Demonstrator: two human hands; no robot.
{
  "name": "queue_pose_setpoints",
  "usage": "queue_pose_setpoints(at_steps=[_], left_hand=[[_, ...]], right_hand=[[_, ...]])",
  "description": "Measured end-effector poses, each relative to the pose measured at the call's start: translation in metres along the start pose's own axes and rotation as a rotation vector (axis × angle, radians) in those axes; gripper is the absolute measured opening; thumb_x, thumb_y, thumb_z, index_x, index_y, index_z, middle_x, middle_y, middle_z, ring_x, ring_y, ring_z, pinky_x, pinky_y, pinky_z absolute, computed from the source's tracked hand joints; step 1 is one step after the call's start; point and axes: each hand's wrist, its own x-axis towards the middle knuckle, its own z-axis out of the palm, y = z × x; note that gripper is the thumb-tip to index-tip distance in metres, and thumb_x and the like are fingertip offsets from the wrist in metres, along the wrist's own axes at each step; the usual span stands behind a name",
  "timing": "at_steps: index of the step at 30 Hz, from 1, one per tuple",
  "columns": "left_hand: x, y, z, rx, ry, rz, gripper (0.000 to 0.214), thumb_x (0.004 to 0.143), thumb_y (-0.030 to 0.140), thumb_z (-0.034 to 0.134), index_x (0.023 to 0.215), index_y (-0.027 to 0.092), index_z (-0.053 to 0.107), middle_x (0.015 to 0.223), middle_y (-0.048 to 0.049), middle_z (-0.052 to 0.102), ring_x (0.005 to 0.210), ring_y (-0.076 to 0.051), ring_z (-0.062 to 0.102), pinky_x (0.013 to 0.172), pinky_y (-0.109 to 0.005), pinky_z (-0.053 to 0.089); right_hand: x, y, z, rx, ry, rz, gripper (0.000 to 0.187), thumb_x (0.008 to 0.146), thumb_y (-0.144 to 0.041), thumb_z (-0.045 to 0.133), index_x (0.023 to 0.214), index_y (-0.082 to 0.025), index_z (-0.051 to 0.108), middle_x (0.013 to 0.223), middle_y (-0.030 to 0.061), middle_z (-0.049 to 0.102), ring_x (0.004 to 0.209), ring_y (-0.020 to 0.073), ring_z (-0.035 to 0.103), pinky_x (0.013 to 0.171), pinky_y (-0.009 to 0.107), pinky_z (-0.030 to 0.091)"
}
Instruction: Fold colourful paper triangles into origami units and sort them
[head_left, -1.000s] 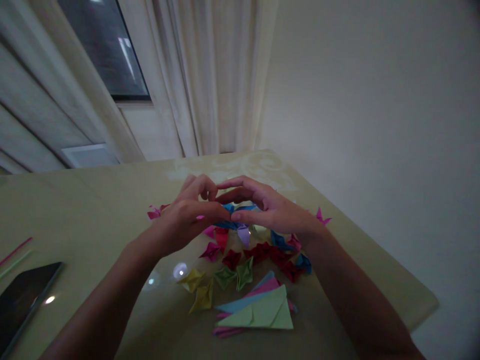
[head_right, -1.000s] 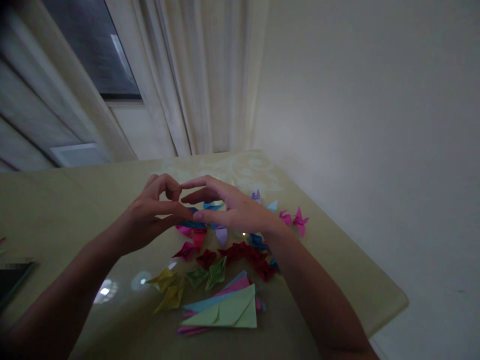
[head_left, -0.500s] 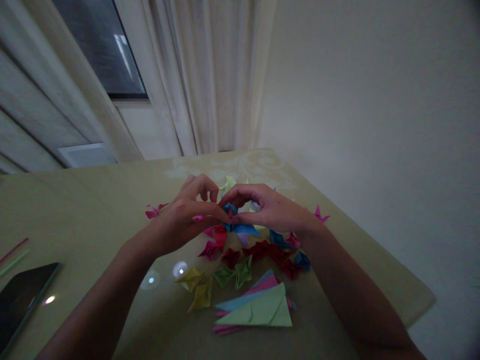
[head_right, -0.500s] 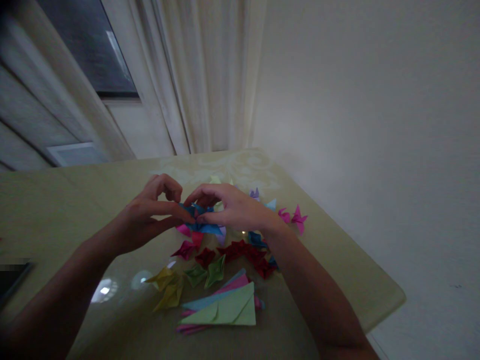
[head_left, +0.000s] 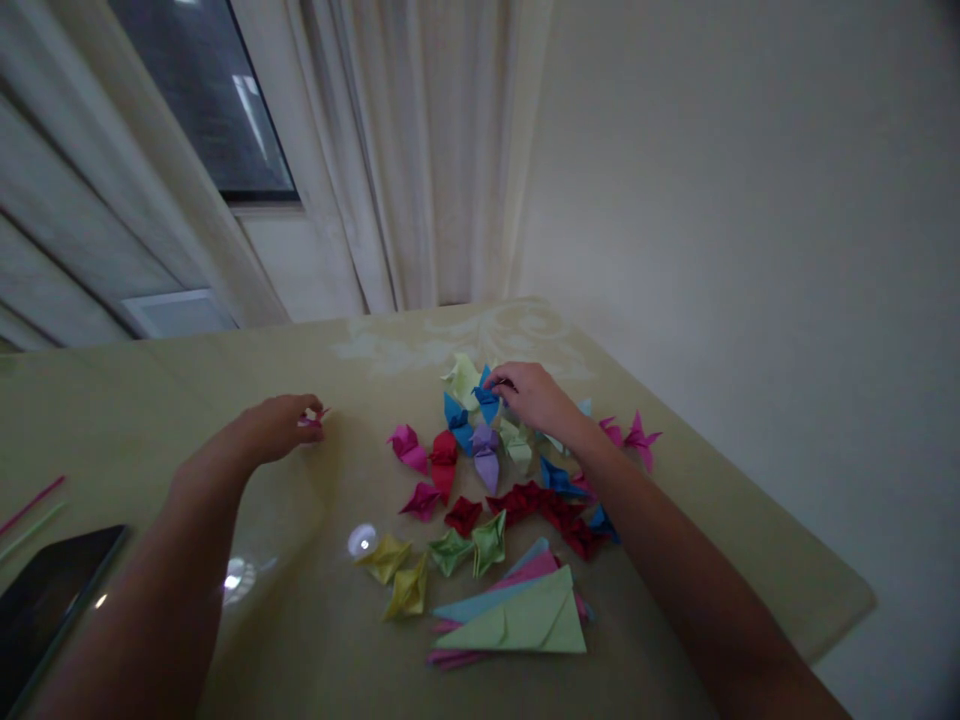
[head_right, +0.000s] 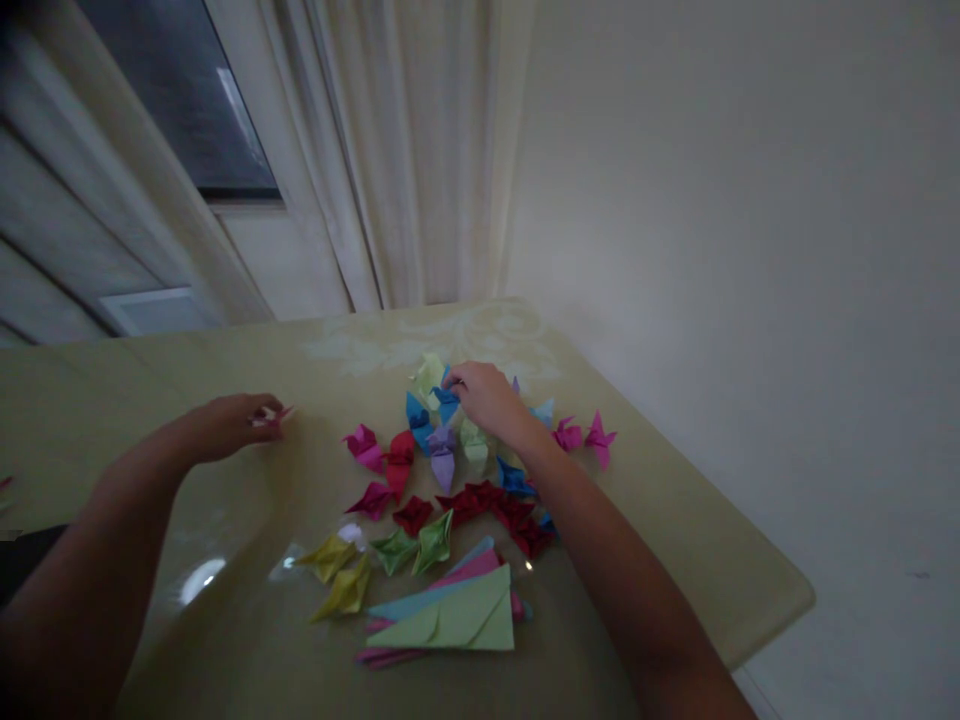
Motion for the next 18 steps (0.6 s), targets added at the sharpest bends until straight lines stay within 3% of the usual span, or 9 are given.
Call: queue_pose_setpoints(at_steps=[5,8,14,18], left_hand=[[0.001,0.009,-0.003,0.027,0.007,-0.012,0.04,0.073,0.06,0.064,0.082,0.023,0.076,0.09,-0.013,0.08,0.086,-0.032,0.073,0.071,-0.037,0.049],[-0.004,0.021,-0.011,-0.093,0.033,0.028,0.046,0.073,0.066,0.065,0.083,0.023,0.077,0.089,-0.0118,0.081,0.084,-0.032,0.074,0.074,-0.038,0.051],[-0.025,0.06,-0.037,-0.345,0.166,0.161,0.048,0.077,0.068,0.068,0.091,0.024,0.08,0.09,-0.0072,0.083,0.083,-0.028,0.074,0.076,-0.037,0.055],[-0.044,0.101,-0.048,-0.43,0.238,0.321,0.037,0.09,0.059,0.064,0.099,0.028,0.082,0.1,-0.0039,0.083,0.091,-0.025,0.075,0.084,-0.036,0.057]], right_hand=[[-0.001,0.008,0.012,-0.043,-0.094,0.021,0.027,0.09,-0.002,0.063,0.102,-0.018,0.081,0.107,0.009,0.08,0.102,0.0226,0.073,0.091,0.031,0.051],[-0.003,0.011,0.014,-0.113,-0.116,0.014,0.03,0.087,0.0,0.063,0.107,-0.016,0.079,0.111,0.0109,0.079,0.104,0.0237,0.071,0.093,0.032,0.051],[-0.007,-0.004,-0.002,-0.188,0.041,-0.044,0.033,0.092,-0.002,0.057,0.118,-0.016,0.074,0.122,0.0141,0.072,0.113,0.0248,0.067,0.099,0.035,0.049],[-0.015,-0.04,-0.011,0.101,0.132,-0.132,0.017,0.1,-0.018,0.064,0.115,-0.017,0.073,0.113,0.0097,0.074,0.1,0.0208,0.069,0.09,0.033,0.053]])
